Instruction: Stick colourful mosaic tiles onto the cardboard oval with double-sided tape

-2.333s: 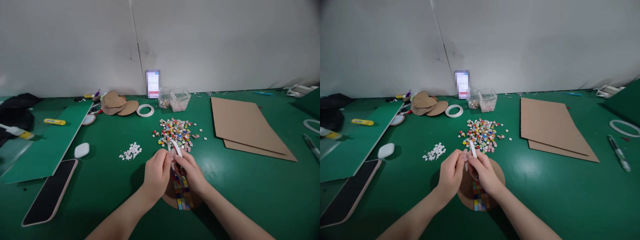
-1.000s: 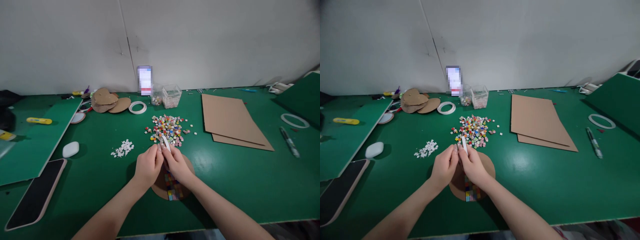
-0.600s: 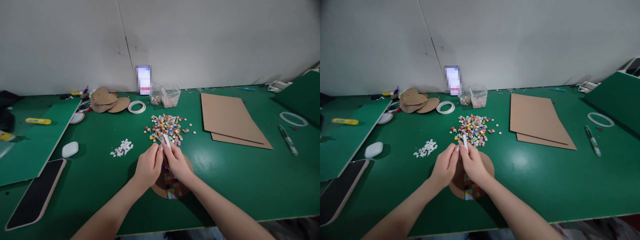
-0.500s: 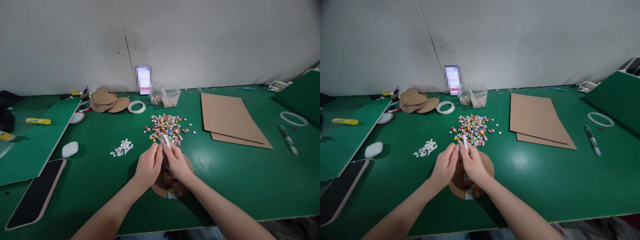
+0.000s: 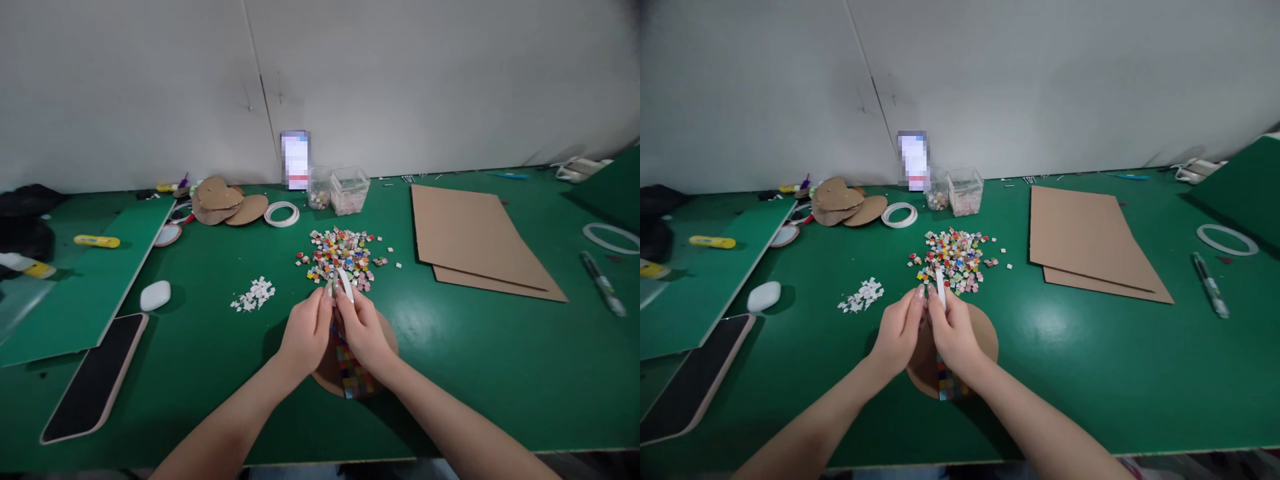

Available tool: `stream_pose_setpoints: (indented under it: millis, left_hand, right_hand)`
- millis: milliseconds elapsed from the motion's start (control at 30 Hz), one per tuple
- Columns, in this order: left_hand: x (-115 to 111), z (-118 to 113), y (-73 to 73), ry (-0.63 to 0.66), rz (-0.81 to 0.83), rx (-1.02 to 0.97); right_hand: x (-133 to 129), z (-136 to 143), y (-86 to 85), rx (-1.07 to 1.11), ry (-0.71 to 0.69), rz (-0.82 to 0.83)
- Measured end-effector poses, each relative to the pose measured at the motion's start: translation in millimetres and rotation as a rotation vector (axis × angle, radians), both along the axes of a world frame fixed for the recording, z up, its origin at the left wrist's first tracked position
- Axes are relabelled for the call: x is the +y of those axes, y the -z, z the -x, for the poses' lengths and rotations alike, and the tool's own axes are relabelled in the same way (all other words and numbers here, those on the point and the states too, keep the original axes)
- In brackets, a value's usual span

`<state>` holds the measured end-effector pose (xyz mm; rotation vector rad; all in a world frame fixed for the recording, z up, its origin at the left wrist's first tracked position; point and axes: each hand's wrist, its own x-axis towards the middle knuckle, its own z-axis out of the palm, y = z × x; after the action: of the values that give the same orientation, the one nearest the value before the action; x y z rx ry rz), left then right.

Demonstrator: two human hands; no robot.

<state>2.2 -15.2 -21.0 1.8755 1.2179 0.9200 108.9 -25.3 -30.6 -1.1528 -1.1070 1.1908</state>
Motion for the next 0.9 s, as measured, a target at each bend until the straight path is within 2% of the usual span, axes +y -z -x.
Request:
stream_pose_setpoints:
  millis: [133,333,567,900]
  left_hand:
    - [-1.7,-3.0,-2.7,0.016,0.045,-0.054]
    - [-3.5,-5.0,0.0,-0.021,0.025,0.071]
    - [-0.9,-0.3,-1.9,-0.004,-0.042,0.140]
    - [-4.1,-2.7,-5.9,-0.005,0.049,-0.042]
  right_hand:
    - [1.9,-0.8,2.5,0.028,0.015,0.019]
    - [-0.8,1.7,3.4,-0.045,0.067,-0.022]
    - [-4.5,1.4,4.0,-0.185,0.020,-0.109]
    - [-5.1,0.0,0.2,-0.180,0.057,-0.113]
